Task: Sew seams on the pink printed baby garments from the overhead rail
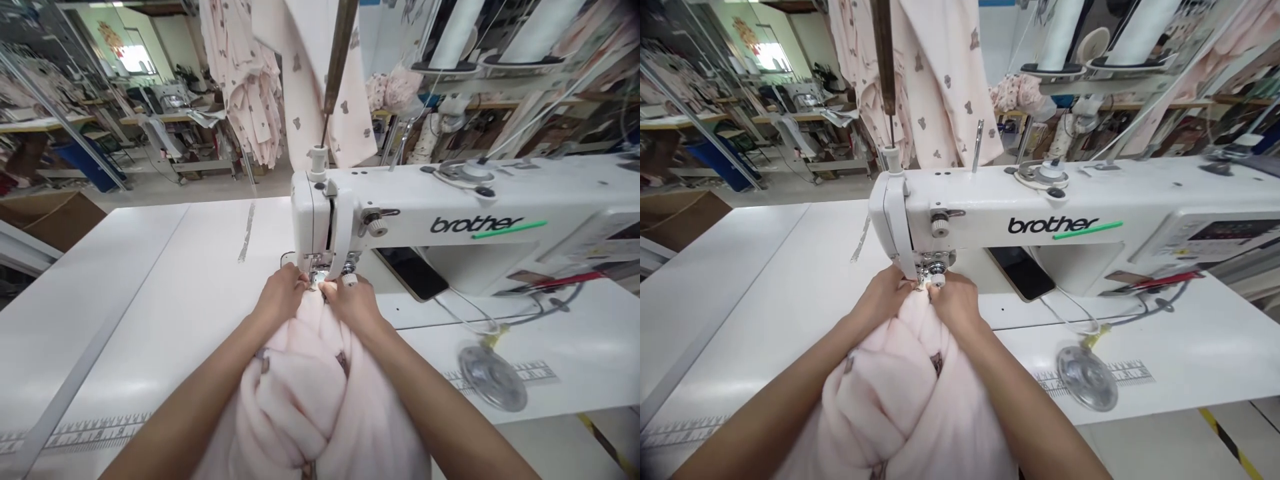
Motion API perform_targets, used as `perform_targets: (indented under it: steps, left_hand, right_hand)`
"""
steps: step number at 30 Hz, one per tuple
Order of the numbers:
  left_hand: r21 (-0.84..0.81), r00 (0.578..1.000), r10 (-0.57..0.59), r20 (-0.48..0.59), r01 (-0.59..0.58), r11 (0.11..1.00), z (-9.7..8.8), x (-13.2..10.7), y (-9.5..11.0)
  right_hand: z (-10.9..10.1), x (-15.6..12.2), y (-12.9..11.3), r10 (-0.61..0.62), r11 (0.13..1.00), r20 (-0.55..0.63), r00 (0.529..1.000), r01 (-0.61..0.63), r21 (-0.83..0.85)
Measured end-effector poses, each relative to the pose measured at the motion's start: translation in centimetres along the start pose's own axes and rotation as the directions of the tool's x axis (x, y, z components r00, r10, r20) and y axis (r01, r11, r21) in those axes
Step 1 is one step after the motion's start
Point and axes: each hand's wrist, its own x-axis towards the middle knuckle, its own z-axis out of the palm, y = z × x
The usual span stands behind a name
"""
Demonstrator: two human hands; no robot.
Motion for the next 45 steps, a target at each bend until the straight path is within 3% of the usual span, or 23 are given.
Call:
perform_targets:
  steps: [16, 23, 30, 45]
  left_hand:
    - [0.149, 0.999, 0.002, -0.053, 0.006, 0.989, 0.5, 0.4, 0.4]
    - [0.103, 0.996, 0.022, -0.082, -0.013, 0.995, 0.4, 0.4, -0.1]
    - [0.023, 0.986, 0.137, -0.095, -0.135, 0.991, -0.1, 0.0, -0.8]
    - [-0.042, 0.993, 0.103, -0.062, -0.106, 0.993, -0.1, 0.0, -1.1]
  right_hand:
    - [0.8, 0.6, -0.1, -0.034, 0.996, -0.05, 0.998, 0.03, -0.079]
    - [0.8, 0.5, -0.1, -0.065, 0.996, -0.057, 0.996, 0.062, -0.057]
    - [-0.2, -0.6, 1.6, -0.178, 0.973, -0.065, 0.982, 0.186, 0.136]
    - [0.3, -0.3, 1.7, -0.136, 0.977, -0.072, 0.988, 0.146, 0.153]
